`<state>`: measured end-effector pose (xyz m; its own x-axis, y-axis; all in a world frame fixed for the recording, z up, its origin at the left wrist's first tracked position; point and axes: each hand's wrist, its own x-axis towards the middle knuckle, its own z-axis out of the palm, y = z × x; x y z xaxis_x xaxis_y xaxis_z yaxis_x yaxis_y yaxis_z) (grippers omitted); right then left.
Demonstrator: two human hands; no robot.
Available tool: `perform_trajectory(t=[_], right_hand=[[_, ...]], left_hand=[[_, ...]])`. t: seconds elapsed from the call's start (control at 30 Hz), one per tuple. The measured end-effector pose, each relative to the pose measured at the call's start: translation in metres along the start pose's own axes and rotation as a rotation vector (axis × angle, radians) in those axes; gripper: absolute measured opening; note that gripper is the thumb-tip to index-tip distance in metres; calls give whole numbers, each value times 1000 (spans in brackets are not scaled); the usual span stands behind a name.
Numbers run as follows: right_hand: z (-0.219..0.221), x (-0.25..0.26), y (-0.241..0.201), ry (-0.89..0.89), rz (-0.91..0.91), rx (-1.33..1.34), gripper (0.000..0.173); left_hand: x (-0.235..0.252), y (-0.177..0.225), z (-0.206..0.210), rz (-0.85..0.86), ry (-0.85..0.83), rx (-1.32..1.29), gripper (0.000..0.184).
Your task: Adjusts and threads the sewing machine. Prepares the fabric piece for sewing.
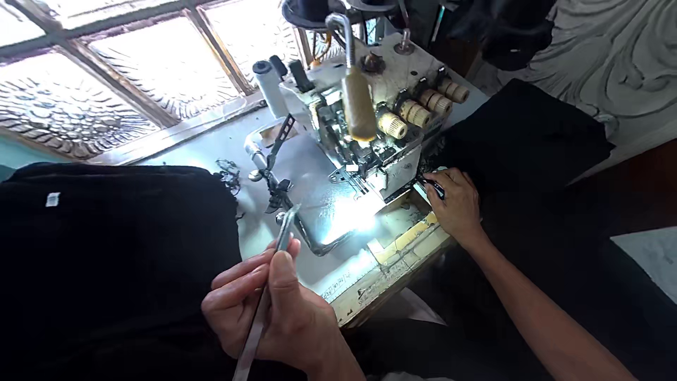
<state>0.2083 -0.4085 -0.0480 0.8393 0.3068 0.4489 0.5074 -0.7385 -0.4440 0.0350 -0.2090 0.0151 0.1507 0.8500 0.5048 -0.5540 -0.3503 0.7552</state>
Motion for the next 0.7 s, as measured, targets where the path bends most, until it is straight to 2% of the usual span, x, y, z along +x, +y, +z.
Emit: perform_trajectory(t=[0.17, 0.3, 0.5, 0.63, 0.7], right_hand=[[1, -1, 2, 34, -34, -34, 27], [2, -4, -4, 223, -278, -98, 25], [-32, 28, -79, 377, -662, -85, 20], [-40, 59, -112, 400, -845, -178, 23], [-40, 65, -122, 352, -893, -240, 23]], left_hand=[[-4, -9, -24, -22, -25, 1, 15], [4, -16, -47, -118, -34, -61, 16], [2, -27, -60, -395, 28, -377, 24], [1, -25, -58, -442, 43, -508, 20], [1, -24, -57, -475, 81, -530, 23]])
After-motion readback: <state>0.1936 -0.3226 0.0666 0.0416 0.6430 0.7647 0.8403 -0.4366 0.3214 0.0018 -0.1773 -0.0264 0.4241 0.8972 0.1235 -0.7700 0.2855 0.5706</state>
